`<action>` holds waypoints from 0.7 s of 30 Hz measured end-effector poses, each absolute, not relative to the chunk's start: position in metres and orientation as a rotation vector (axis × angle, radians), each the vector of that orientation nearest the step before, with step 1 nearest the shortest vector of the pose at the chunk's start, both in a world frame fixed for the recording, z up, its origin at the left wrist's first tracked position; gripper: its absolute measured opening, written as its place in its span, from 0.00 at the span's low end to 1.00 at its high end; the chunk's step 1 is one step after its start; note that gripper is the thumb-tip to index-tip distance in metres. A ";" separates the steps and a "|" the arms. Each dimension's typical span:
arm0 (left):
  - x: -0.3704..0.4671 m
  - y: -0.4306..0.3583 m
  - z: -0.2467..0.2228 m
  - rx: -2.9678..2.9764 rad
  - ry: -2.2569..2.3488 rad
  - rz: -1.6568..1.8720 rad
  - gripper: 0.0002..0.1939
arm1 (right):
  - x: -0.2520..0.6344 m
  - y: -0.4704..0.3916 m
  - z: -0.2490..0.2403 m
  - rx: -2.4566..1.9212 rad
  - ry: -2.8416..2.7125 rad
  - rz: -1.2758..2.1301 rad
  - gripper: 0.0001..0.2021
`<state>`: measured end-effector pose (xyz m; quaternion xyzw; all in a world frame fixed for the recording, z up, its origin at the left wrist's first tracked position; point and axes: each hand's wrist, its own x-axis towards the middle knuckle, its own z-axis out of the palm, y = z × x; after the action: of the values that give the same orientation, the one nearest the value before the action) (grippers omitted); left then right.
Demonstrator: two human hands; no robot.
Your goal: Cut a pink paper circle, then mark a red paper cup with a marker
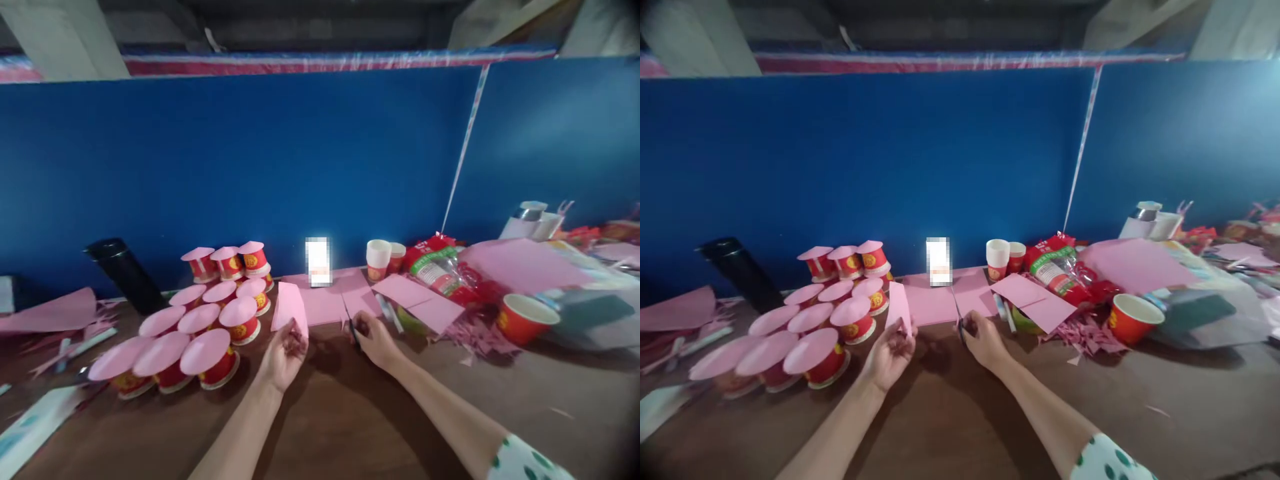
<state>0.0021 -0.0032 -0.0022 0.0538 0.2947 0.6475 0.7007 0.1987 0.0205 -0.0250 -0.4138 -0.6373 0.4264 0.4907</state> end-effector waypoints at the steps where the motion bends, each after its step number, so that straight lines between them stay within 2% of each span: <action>1: 0.003 -0.003 -0.003 0.142 0.642 1.432 0.10 | 0.198 0.019 -0.023 -0.998 -1.535 1.051 0.11; 10: -0.001 -0.006 -0.008 0.311 0.457 1.299 0.07 | 0.192 0.013 -0.020 -0.941 -1.437 1.121 0.13; 15: 0.000 -0.013 -0.007 0.425 0.367 1.196 0.08 | 0.183 0.005 -0.018 -0.780 -1.290 1.331 0.21; 21: 0.010 -0.021 -0.003 0.626 0.288 1.047 0.07 | 0.182 0.003 -0.015 -0.713 -1.285 1.341 0.23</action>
<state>0.0096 -0.0208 -0.0030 0.2927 0.1348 0.4900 0.8100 0.1818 0.0025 -0.0147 -0.3008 -0.5416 0.5651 0.5449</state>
